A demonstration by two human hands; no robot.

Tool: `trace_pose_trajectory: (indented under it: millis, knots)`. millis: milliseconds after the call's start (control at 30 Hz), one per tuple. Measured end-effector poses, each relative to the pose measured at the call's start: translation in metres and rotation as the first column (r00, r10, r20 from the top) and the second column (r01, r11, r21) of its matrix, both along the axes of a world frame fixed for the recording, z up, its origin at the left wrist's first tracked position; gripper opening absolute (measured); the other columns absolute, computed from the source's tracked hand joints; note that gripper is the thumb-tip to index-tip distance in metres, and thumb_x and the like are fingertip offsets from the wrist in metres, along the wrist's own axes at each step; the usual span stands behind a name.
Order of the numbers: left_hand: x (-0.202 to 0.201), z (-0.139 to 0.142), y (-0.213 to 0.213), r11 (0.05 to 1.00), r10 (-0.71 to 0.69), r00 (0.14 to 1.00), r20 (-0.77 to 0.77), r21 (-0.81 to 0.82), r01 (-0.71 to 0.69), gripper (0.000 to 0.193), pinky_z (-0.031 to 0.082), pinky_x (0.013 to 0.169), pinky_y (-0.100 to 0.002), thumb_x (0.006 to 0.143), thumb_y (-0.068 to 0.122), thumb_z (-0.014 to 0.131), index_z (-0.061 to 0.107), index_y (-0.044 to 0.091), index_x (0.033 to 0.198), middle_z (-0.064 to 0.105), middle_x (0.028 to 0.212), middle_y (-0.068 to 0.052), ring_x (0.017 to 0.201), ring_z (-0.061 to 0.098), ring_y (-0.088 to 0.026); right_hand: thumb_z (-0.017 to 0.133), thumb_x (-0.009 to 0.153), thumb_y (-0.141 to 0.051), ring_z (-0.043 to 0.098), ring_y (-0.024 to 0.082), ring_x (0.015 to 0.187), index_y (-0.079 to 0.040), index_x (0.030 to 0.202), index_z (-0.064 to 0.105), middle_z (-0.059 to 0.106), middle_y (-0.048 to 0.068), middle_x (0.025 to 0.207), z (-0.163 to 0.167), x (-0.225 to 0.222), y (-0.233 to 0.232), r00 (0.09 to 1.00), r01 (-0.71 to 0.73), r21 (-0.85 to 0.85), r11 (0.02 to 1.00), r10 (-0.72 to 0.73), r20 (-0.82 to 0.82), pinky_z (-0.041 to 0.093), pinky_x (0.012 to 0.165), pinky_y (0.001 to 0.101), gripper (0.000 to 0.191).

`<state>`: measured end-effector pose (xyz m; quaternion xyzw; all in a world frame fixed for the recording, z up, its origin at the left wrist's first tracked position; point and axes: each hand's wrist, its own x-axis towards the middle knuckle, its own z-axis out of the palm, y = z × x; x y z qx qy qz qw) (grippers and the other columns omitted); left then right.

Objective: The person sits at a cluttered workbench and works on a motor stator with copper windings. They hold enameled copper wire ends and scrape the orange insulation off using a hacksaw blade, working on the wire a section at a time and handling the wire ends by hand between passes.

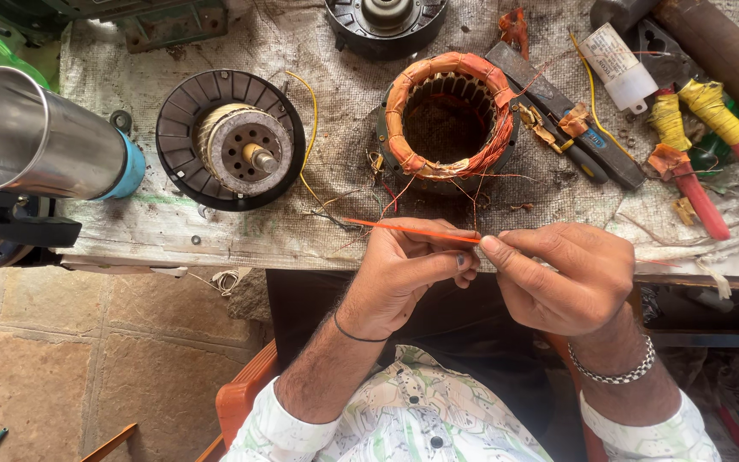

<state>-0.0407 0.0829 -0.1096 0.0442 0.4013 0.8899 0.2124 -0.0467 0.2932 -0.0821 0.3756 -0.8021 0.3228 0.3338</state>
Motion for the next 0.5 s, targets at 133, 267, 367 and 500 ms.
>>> trace_pose_trajectory:
  millis: [133, 267, 367, 500]
  knots:
    - [0.000, -0.004, -0.003, 0.999, -0.047, 0.998, -0.044, -0.002, 0.047, 0.019, 0.060, 0.076, -0.030, 0.088, -0.012, 0.072, 0.076, -0.006, 0.105, 0.073, 0.096, -0.015, 0.085, 0.072, -0.019, 0.080, 0.075, 0.008, 0.071, 0.025, 0.070, -0.005, 0.102, 0.075, 0.072, 0.010, 0.088, 0.004, 0.005, -0.001, 0.999, -0.025, 0.020, 0.999, 0.025, -0.021, 0.056, 0.061, 0.0343, 0.030]
    - [0.002, -0.008, -0.004, 0.998, -0.042, 0.997, -0.065, -0.042, 0.039, 0.015, 0.061, 0.078, -0.028, 0.090, -0.011, 0.073, 0.075, -0.006, 0.104, 0.073, 0.096, -0.014, 0.086, 0.072, -0.018, 0.083, 0.077, 0.006, 0.071, 0.026, 0.071, -0.005, 0.097, 0.076, 0.073, 0.010, 0.088, 0.010, 0.011, -0.004, 1.000, -0.014, 0.030, 0.999, 0.014, 0.001, 0.057, 0.062, 0.0349, 0.024]
    - [0.003, -0.010, 0.002, 0.992, -0.005, 0.999, -0.037, -0.127, 0.000, 0.014, 0.060, 0.077, -0.028, 0.093, -0.008, 0.074, 0.073, -0.006, 0.107, 0.073, 0.097, -0.014, 0.085, 0.071, -0.017, 0.080, 0.074, 0.008, 0.071, 0.026, 0.068, -0.005, 0.092, 0.073, 0.072, 0.013, 0.085, 0.016, 0.015, -0.004, 0.999, 0.018, -0.022, 1.000, -0.019, -0.026, 0.057, 0.059, 0.0347, 0.023]
    - [0.008, -0.007, 0.010, 0.995, 0.067, 0.998, -0.022, -0.067, -0.068, 0.019, 0.062, 0.079, -0.028, 0.096, -0.002, 0.073, 0.069, -0.003, 0.114, 0.072, 0.101, -0.009, 0.088, 0.069, -0.013, 0.077, 0.080, 0.012, 0.072, 0.026, 0.074, -0.003, 0.102, 0.075, 0.073, 0.013, 0.090, 0.015, 0.013, -0.005, 0.989, 0.149, -0.035, 0.988, -0.150, -0.013, 0.055, 0.062, 0.0345, 0.027]
